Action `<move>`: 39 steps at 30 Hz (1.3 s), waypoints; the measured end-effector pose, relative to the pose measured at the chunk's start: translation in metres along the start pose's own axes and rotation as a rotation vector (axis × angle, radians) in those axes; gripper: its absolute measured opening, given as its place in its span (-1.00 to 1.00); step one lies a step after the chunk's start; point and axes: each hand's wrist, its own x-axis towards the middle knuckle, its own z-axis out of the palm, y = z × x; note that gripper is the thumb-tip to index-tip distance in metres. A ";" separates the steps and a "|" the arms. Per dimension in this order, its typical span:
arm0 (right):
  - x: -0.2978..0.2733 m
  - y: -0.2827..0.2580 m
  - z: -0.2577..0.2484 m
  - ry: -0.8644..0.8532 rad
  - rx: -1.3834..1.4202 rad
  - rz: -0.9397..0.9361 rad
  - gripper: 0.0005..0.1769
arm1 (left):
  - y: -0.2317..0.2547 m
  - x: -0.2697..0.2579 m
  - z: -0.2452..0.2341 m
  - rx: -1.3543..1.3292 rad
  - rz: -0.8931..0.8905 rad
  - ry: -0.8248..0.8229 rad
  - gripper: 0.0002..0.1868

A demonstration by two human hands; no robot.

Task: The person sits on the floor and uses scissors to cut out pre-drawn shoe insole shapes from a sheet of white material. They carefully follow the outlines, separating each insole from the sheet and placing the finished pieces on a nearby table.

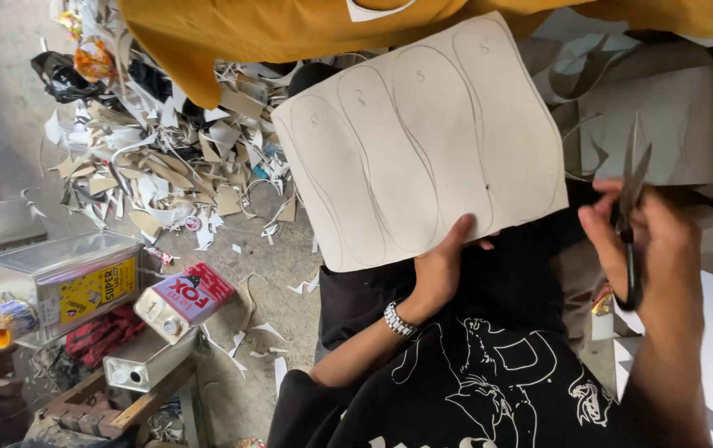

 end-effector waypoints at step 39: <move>0.034 0.015 0.056 0.216 -0.041 -0.089 -0.79 | -0.042 0.012 -0.020 0.133 0.006 -0.030 -0.27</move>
